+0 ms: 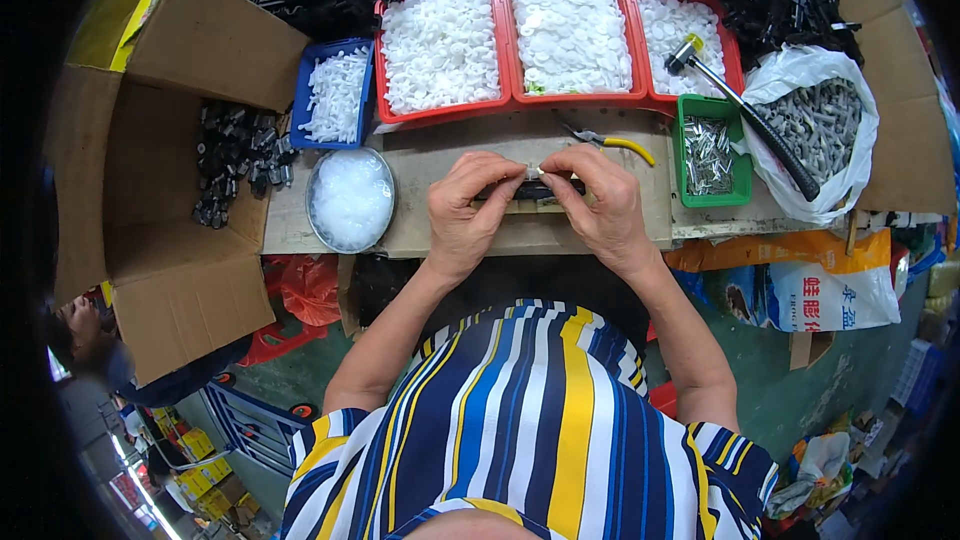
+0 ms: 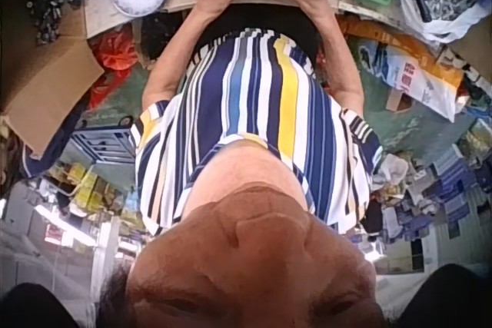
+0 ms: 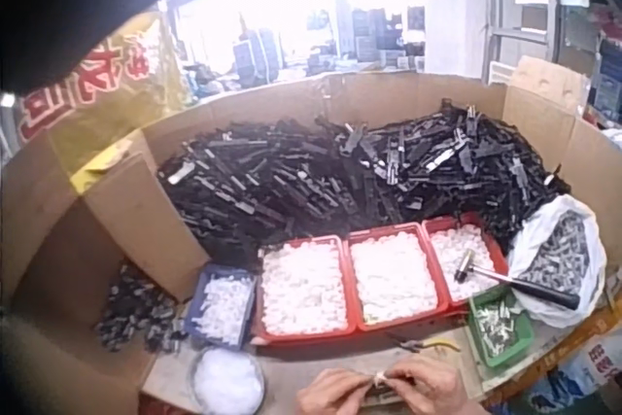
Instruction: The person assembles small lock components at a workbench. They repeatedly pick a black lock body, insert a white plastic piece and a metal pin, then use a hammer to tap the pin into place. Completed units are placed into a cardboard box. The process is repeated continuously throughout the clip.
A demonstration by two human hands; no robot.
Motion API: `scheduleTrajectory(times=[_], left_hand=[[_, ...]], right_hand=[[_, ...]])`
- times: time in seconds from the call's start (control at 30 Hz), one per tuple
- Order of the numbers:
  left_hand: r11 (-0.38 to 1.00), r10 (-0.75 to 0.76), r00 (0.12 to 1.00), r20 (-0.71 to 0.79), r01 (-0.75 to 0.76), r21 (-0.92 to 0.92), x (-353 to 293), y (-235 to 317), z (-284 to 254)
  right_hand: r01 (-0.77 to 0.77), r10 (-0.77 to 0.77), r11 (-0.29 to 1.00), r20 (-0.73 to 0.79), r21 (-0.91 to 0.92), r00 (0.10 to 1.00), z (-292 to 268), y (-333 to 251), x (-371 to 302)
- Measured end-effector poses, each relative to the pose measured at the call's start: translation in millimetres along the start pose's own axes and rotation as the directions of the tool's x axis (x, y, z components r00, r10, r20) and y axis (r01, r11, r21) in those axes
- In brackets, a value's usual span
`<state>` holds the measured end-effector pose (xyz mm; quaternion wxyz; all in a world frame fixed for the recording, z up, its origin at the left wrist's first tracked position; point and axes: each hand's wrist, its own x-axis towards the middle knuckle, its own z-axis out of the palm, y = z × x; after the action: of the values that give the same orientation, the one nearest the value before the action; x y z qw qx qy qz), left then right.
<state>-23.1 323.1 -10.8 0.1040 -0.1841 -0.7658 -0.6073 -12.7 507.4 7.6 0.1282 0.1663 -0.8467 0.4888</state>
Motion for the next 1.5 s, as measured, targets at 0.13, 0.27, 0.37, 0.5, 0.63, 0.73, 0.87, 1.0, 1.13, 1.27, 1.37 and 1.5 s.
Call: scheduleTrajectory(times=[0.13, 0.27, 0.37, 0.5, 0.63, 0.73, 0.87, 1.0, 1.13, 1.27, 1.37, 1.5], left_hand=[[1.0, -0.015, 1.0, -0.002, 0.015, -0.007, -2, 1, 2], [0.993, 0.07, 0.997, -0.029, -0.067, 0.102, -7, -1, -2], [0.917, 0.213, 0.977, -0.013, -0.195, 0.347, -14, 0, -13], [0.798, 0.291, 0.949, 0.125, -0.312, 0.516, -30, -7, -16], [0.701, 0.325, 0.908, 0.264, -0.419, 0.578, -37, -13, -15], [0.649, 0.346, 0.889, 0.3, -0.458, 0.608, -36, -17, -14], [0.575, 0.352, 0.867, 0.353, -0.497, 0.65, -37, -20, -16], [0.5, 0.363, 0.853, 0.375, -0.518, 0.694, -36, -16, -16], [0.416, 0.363, 0.824, 0.436, -0.562, 0.715, -35, -15, -16], [0.365, 0.371, 0.812, 0.45, -0.573, 0.734, -37, -14, -12], [0.349, 0.37, 0.814, 0.448, -0.569, 0.745, -41, -15, -9], [0.295, 0.358, 0.8, 0.481, -0.586, 0.755, -43, -14, -11]], right_hand=[[0.002, -0.003, 1.0, 0.014, 0.029, 1.0, 0, 1, 1], [0.056, -0.051, 0.997, 0.082, -0.057, 0.995, 1, 6, 0], [0.173, -0.139, 0.966, 0.179, -0.19, 0.974, 4, 7, 2], [0.23, -0.16, 0.938, 0.268, -0.257, 0.95, 11, 10, 3], [0.219, -0.112, 0.932, 0.344, -0.289, 0.932, 10, 7, 6], [0.238, -0.116, 0.925, 0.375, -0.295, 0.92, 9, 5, 7], [0.228, -0.105, 0.927, 0.38, -0.297, 0.919, 11, 4, 8], [0.223, -0.11, 0.933, 0.366, -0.283, 0.924, 12, 8, 6], [0.184, -0.084, 0.942, 0.331, -0.281, 0.94, 13, 8, 5], [0.189, -0.116, 0.943, 0.262, -0.273, 0.958, 16, 13, -1], [0.26, -0.157, 0.898, 0.292, -0.356, 0.943, 15, 13, -7], [0.358, -0.221, 0.819, 0.328, -0.448, 0.918, 16, 10, -9]])
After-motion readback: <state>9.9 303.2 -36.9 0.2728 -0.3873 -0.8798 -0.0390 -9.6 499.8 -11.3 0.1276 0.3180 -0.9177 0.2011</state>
